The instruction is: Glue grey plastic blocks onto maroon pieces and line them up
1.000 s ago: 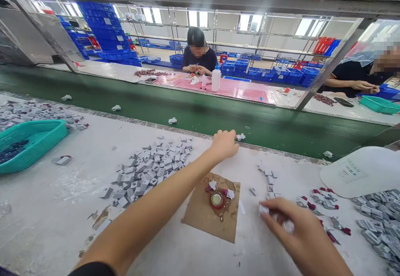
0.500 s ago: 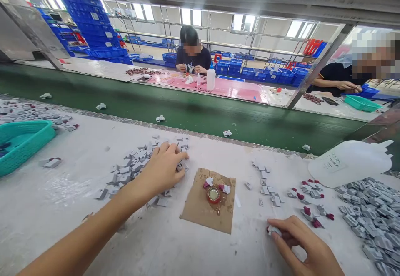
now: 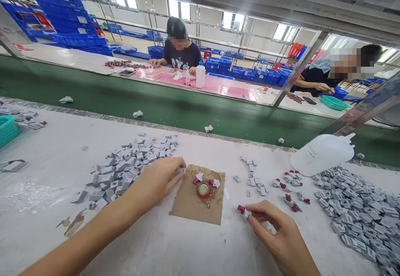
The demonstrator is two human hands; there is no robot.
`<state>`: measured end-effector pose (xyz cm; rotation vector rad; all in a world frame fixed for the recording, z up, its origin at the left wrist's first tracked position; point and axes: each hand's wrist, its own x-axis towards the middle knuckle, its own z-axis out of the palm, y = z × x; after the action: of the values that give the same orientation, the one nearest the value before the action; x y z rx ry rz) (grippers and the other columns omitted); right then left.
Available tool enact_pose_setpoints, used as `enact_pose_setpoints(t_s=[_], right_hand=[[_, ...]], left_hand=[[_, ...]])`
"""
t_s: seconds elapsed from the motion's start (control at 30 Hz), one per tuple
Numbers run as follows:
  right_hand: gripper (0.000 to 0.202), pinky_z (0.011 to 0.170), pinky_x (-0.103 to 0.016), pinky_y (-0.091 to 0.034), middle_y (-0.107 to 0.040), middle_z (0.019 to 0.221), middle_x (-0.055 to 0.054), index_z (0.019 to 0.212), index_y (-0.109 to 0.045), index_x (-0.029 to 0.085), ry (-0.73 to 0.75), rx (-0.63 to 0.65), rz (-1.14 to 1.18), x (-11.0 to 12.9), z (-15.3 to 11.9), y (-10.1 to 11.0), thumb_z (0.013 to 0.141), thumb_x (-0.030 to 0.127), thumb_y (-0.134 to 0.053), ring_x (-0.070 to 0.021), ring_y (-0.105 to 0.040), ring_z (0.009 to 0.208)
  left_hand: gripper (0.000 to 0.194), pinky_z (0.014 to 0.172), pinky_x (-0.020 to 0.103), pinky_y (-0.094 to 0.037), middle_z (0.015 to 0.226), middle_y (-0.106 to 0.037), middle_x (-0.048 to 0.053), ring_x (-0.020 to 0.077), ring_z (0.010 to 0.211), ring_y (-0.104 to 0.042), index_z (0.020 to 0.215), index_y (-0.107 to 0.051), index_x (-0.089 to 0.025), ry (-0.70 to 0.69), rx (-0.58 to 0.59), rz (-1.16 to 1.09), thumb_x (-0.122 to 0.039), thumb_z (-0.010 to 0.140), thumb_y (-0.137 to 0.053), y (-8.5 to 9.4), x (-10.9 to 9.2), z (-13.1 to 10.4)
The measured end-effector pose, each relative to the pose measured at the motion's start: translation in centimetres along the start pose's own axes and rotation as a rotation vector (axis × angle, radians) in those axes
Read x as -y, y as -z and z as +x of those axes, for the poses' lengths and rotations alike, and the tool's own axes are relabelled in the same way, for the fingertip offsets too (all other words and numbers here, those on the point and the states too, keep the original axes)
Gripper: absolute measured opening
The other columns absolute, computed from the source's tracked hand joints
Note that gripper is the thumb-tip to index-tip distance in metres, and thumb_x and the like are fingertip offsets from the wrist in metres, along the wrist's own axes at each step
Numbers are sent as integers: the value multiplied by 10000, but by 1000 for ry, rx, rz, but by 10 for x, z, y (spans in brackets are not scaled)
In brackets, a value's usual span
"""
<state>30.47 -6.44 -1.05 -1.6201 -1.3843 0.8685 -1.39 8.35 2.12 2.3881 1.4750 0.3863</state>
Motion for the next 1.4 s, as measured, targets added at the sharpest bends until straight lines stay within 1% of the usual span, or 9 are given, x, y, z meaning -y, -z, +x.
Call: enact_pose_setpoints(t_s=[0.07, 0.17, 0.3, 0.47, 0.7, 0.93, 1.13, 1.23, 1.4], right_hand=[[345, 871, -385, -672, -832, 1035, -97, 1041, -895, 272, -39, 17, 123, 6, 6, -8, 938, 587, -798, -301, -791, 981], [332, 893, -399, -676, -836, 1036, -103, 1014, -909, 262, -55, 82, 204, 18, 17, -23, 928, 568, -815, -307, -794, 1004], [241, 906, -403, -654, -849, 1080, -93, 1033, -902, 270, 5, 122, 222, 38, 30, -41, 957, 458, -771, -306, -789, 1046], [223, 843, -395, -615, -847, 1037, -75, 1045, -888, 264, 170, 139, 111, 51, 45, -55, 994, 301, -673, -270, -781, 950], [250, 769, -400, -570, -798, 943, -87, 1020, -874, 225, 253, 187, 1, 54, 56, -64, 997, 218, -625, -256, -732, 841], [219, 808, -399, -587, -819, 974, -80, 1007, -886, 246, 202, 164, 93, 56, 53, -62, 976, 263, -670, -260, -749, 887], [252, 974, -423, -623, -843, 1093, -71, 1042, -907, 287, -78, 194, 535, 48, 49, -58, 883, 479, -874, -301, -796, 1074], [283, 983, -412, -614, -861, 1099, -64, 1045, -912, 306, -126, 209, 670, 45, 46, -59, 851, 512, -920, -291, -796, 1065], [291, 963, -401, -610, -845, 1063, -59, 1060, -915, 291, -121, 228, 734, 44, 44, -60, 858, 500, -927, -277, -788, 1019]], left_hand=[[168, 649, 316, -515, 856, -774, 20, 236, 739, -712, 992, -698, -269, 53, 30, -189, -376, 1007, -569, -7, -7, -17], [92, 658, 309, -519, 781, -737, -1, 234, 730, -714, 945, -692, -271, 122, 1, -393, -329, 949, -621, -19, -19, -42], [171, 749, 343, -555, 909, -758, 27, 251, 834, -732, 961, -703, -274, 90, -68, -373, -309, 1016, -545, -35, -29, -67], [175, 822, 359, -554, 995, -766, 34, 270, 934, -723, 1016, -723, -294, 78, -129, -379, -293, 1042, -551, -47, -28, -80], [261, 799, 345, -565, 1004, -745, 42, 262, 903, -719, 1062, -759, -296, 74, -70, -400, -161, 926, -582, -48, -23, -78], [171, 761, 347, -564, 913, -752, 37, 259, 836, -712, 991, -768, -287, 119, -45, -438, -266, 962, -601, -37, -31, -72], [250, 851, 353, -608, 992, -825, 46, 272, 971, -775, 1094, -755, -269, 318, -8, -1001, -475, 955, -738, -21, -57, -59], [287, 872, 336, -610, 964, -838, 46, 255, 966, -779, 1063, -769, -250, 336, -2, -1218, -489, 911, -815, -19, -70, -51], [291, 893, 321, -607, 925, -827, 30, 221, 924, -769, 1031, -776, -235, 336, -23, -1336, -474, 889, -863, -26, -79, -44]])
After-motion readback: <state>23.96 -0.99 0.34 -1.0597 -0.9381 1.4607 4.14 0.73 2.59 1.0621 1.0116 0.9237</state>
